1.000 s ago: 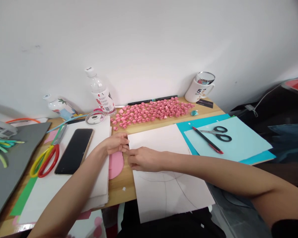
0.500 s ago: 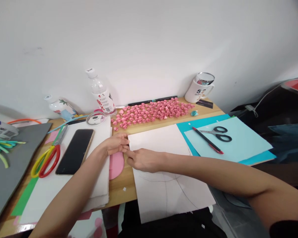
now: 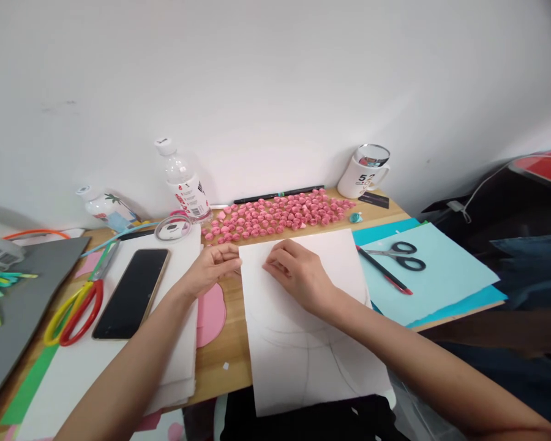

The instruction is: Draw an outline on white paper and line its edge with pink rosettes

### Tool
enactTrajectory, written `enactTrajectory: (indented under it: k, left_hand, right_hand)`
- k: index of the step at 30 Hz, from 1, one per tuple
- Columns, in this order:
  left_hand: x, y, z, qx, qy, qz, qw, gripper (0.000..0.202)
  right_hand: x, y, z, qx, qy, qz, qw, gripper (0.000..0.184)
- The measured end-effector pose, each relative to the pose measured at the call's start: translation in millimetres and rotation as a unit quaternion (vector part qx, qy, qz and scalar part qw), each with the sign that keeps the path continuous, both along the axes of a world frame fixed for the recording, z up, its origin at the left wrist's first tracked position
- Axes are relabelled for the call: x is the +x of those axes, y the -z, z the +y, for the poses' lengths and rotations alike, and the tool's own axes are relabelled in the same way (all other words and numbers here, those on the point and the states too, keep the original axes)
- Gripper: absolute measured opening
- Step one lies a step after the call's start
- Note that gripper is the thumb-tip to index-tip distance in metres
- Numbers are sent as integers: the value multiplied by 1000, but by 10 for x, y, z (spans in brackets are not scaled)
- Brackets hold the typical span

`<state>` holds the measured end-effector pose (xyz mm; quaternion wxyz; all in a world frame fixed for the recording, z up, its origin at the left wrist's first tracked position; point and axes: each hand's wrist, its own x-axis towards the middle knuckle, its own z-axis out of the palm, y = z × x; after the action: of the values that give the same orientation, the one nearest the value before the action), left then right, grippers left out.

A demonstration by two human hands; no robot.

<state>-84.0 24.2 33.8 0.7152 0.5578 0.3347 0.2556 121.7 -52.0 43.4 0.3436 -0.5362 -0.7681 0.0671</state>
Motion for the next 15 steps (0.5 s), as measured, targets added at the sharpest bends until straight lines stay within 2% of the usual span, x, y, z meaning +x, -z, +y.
enactTrajectory:
  k: [3,6,8,12,15]
  left_hand:
    - [11,-10,-14,13,-7,2,1000,18]
    - [5,-32,-17,-11,4,3,1000,19]
    - [-5,-37,-10,-35,16,-2,999,24]
    - [-16,-10,8,-53,25,-11,998,28]
    - [-10,7,5,-49,22,-10,999,27]
  right_hand:
    - [-8,-50,75,38,13,10,999,13]
    - [-75,-79,149,10,-18,76,997,11]
    - [-148,-56,154,-6,-42,86,995,12]
    - [-243,37,108,17,-67,-9,998,22]
    - [-207,63,120,34,-97,-79,992,27]
